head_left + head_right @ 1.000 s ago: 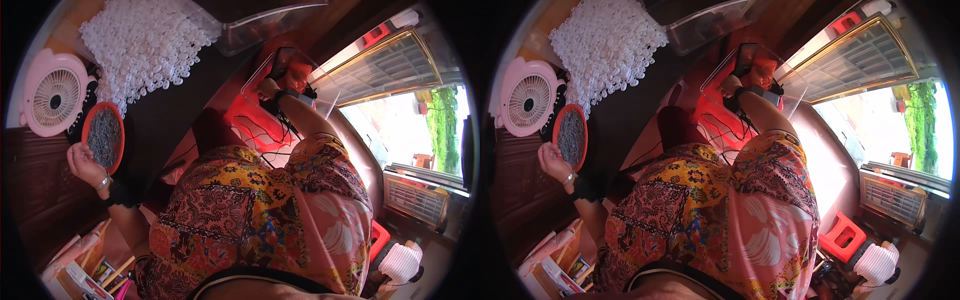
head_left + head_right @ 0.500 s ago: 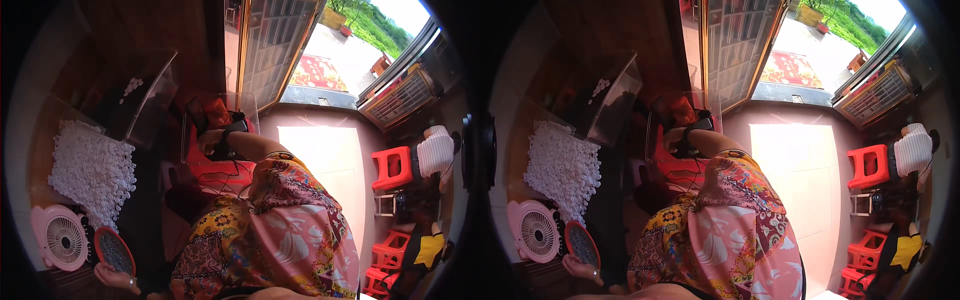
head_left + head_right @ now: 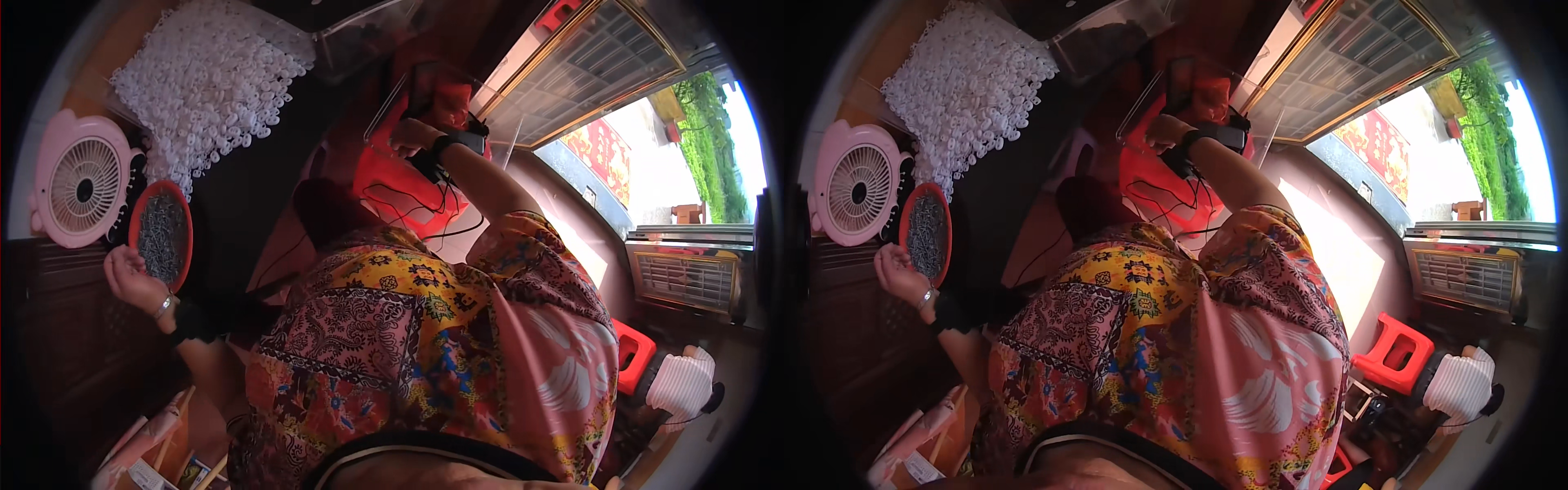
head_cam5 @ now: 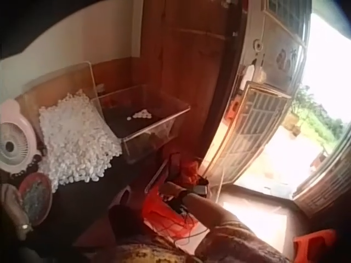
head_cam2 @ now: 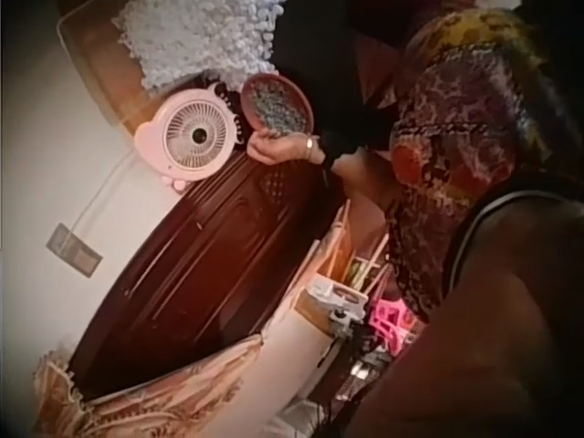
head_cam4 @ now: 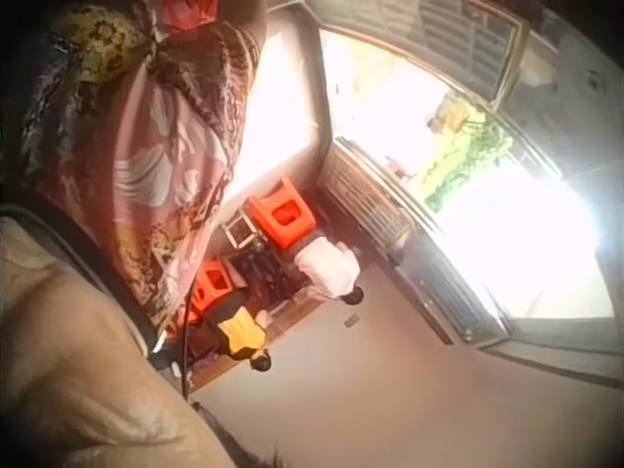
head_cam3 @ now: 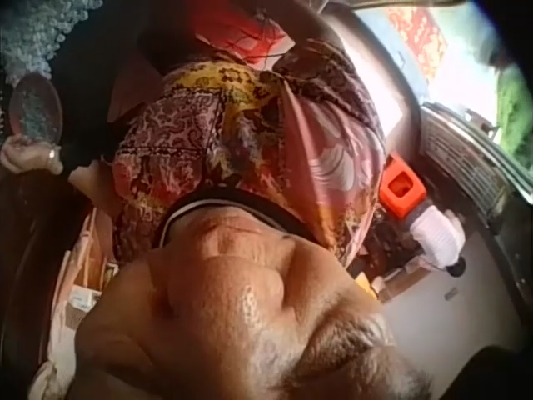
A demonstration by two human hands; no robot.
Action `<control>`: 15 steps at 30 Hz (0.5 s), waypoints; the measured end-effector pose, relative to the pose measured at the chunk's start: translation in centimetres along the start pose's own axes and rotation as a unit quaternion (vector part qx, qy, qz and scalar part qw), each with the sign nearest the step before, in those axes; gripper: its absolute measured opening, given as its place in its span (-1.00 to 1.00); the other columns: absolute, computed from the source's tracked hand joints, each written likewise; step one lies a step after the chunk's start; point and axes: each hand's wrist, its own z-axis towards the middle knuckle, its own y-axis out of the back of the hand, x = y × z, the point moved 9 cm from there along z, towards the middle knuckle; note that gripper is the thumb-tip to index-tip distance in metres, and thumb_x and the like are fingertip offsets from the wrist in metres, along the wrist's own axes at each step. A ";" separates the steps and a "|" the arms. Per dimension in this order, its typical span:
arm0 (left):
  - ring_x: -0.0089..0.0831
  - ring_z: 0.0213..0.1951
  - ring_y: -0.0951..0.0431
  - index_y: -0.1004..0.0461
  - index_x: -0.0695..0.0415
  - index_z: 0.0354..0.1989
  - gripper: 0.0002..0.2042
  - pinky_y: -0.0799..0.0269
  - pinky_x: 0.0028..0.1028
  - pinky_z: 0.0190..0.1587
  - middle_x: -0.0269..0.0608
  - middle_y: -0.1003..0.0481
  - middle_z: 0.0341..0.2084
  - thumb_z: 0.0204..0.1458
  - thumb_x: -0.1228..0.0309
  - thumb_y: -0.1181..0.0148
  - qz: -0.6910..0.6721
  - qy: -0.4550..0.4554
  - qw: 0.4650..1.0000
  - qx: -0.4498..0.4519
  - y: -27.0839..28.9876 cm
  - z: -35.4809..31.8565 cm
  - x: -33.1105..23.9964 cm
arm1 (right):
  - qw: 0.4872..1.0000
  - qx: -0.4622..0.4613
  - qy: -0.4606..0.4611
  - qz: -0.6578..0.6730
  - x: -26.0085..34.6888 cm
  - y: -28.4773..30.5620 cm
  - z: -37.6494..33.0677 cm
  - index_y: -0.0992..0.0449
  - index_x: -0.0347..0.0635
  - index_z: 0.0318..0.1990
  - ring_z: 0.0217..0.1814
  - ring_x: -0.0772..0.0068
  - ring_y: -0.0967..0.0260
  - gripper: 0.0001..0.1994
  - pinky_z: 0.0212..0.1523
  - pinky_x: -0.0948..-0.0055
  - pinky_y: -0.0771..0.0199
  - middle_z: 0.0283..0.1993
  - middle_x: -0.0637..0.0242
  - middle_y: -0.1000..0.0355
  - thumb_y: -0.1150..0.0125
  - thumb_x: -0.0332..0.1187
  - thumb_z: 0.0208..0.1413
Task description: Manually inserting small metal pins into white plastic components for assembly.
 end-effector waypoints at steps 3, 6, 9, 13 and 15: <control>-0.70 -0.59 -0.22 -0.42 0.14 -0.48 -0.87 -0.03 -0.68 -0.51 -0.46 -0.37 -0.61 0.05 0.41 0.00 0.009 0.005 1.000 0.007 -0.2 -0.4 0.4 | 0.935 0.009 0.164 -0.313 0.5 -0.2 1.6 -0.50 -0.12 -0.53 -0.49 0.40 -0.53 -0.84 -0.57 0.49 -0.47 -0.52 0.41 -0.53 -0.07 -0.31 -0.03; -0.71 -0.59 -0.21 -0.42 0.14 -0.48 -0.88 -0.04 -0.68 -0.51 -0.45 -0.36 -0.62 0.03 0.44 0.01 -0.005 0.001 1.000 0.015 -0.3 -0.4 0.6 | 0.842 -0.006 0.153 -0.518 3.5 1.2 0.6 -0.51 -0.07 -0.39 -0.46 0.43 -0.52 -0.85 -0.54 0.47 -0.50 -0.45 0.45 -0.53 -0.02 -0.29 0.02; -0.69 -0.58 -0.21 -0.43 0.14 -0.50 -0.89 -0.07 -0.67 -0.49 -0.44 -0.37 -0.61 0.01 0.44 -0.02 0.030 -0.009 0.999 -0.015 1.4 -0.6 -0.3 | 0.962 0.002 0.081 -0.262 6.1 2.0 3.1 -0.50 -0.08 -0.29 -0.42 0.49 -0.51 -0.84 -0.50 0.47 -0.52 -0.35 0.40 -0.54 -0.02 -0.28 0.07; -0.68 -0.55 -0.21 -0.45 0.16 -0.48 -0.93 -0.12 -0.67 -0.45 -0.46 -0.33 -0.62 -0.01 0.48 -0.06 -0.053 0.034 0.998 0.018 -3.1 0.5 1.9 | 0.998 -0.002 0.006 -0.057 3.4 6.4 -2.2 -0.47 -0.21 -0.16 -0.36 0.50 -0.53 -0.79 -0.47 0.54 -0.55 -0.28 0.31 -0.53 0.04 -0.33 0.18; -0.69 -0.56 -0.21 -0.44 0.17 -0.50 -0.91 -0.13 -0.67 -0.45 -0.45 -0.34 -0.62 0.00 0.48 -0.05 -0.062 0.015 0.997 0.031 -2.9 1.1 2.7 | 0.998 -0.038 -0.026 0.037 5.4 5.9 -1.3 -0.47 -0.19 -0.12 -0.35 0.47 -0.53 -0.78 -0.46 0.53 -0.55 -0.28 0.30 -0.52 0.02 -0.33 0.18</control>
